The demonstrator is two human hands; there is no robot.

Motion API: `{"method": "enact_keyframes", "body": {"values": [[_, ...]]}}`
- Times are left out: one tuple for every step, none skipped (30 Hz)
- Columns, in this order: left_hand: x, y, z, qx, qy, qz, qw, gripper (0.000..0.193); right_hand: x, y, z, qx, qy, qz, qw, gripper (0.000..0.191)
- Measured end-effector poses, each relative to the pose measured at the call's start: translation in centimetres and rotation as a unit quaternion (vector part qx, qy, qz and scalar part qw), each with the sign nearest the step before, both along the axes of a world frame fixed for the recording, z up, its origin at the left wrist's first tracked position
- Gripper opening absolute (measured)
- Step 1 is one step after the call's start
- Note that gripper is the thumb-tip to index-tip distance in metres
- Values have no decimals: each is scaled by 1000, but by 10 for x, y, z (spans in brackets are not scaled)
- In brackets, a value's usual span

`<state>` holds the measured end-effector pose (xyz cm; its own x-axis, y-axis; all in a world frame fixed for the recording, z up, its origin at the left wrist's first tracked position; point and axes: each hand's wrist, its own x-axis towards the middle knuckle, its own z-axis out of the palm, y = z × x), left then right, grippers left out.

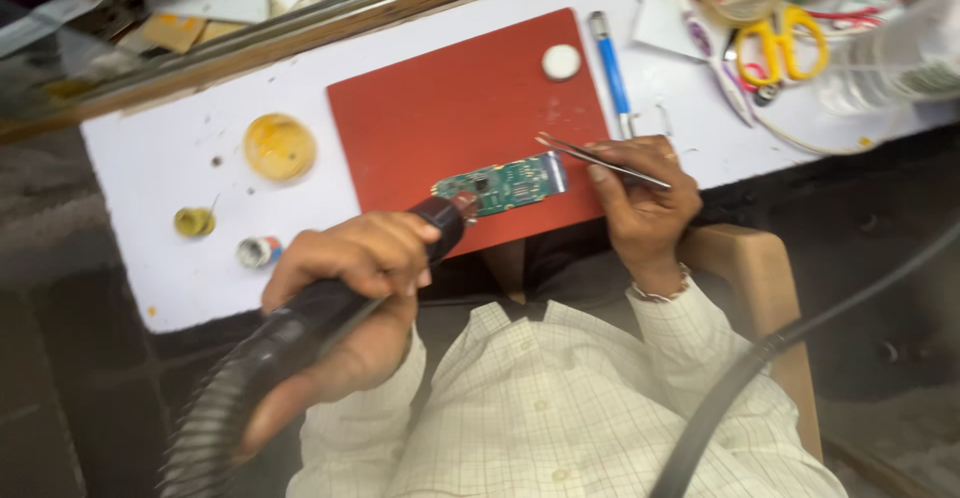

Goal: The person holds a hot air gun in one hand and tweezers in the other, heating components on a green circuit board laid on a red mat. They dip the tweezers in flux, reposition small components on the board, and continue directing hot air at different spots on the board.

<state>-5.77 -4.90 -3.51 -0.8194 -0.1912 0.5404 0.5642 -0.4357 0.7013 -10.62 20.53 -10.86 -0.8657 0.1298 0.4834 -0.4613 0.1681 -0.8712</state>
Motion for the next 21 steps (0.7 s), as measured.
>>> {"method": "enact_keyframes", "body": {"values": [[0, 0, 0, -6, 1, -6, 1000, 102, -1, 1, -1, 4, -2, 0, 1000, 19], [-1, -1, 1, -12, -6, -4, 1000, 100, 0, 1, -2, 9, -4, -2, 1000, 19], [-1, -2, 2, -18, -10, 0, 1000, 99, 2, 1, -2, 14, -8, -5, 1000, 19], [-2, -3, 2, -23, -14, 4, 1000, 98, 2, 0, -3, 7, -10, -2, 1000, 19], [-4, -4, 3, -28, -14, 10, 999, 98, 2, 0, -4, 1, -10, 0, 1000, 19], [-5, -5, 3, -28, -10, 11, 1000, 98, 1, 0, -5, -6, -11, 1, 1000, 19], [-6, -5, 4, -27, -6, 12, 1000, 99, 1, 0, -6, -6, -11, 4, 1000, 19], [-7, -5, 4, -22, 2, 9, 1000, 101, 1, 1, -6, -6, -11, 7, 1000, 19], [-8, -5, 4, -21, 6, 5, 1000, 102, 2, 1, -7, -6, -11, 9, 1000, 19], [-9, -4, 5, -20, 10, 1, 1000, 102, 2, 1, -8, -13, -13, 12, 1000, 19], [-9, -4, 5, -24, 10, -5, 1000, 102, 2, 1, -9, -19, -15, 14, 1000, 18], [-8, -3, 5, -28, 12, -11, 999, 101, 2, 2, -10, -24, -16, 16, 999, 18], [-8, -1, 5, -23, 9, -14, 1000, 101, 2, 2, -11, -15, -14, 11, 1000, 19], [-7, 0, 5, -17, 6, -17, 1000, 100, 2, 3, -11, -5, -13, 7, 1000, 19], [-6, 1, 5, -15, 4, -18, 1000, 100, 2, 3, -12, 4, -12, 2, 1000, 19], [-5, 1, 5, -14, 3, -19, 1000, 100, 2, 3, -12, 2, -13, 4, 1000, 19], [-5, 1, 4, -17, 3, -19, 1000, 100, 2, 4, -13, -1, -15, 5, 1000, 19], [-5, 0, 4, -19, 3, -15, 1000, 99, 2, 4, -13, -5, -17, 6, 1000, 19], [-5, -2, 4, -22, 3, -11, 1000, 99, 3, 4, -13, -9, -16, 7, 1000, 19], [-6, -3, 4, -25, 3, -3, 1000, 98, 2, 4, -14, -13, -16, 8, 1000, 20], [-7, -4, 4, -28, 4, 5, 1000, 97, 2, 3, -14, -17, -14, 8, 1000, 20]]}}
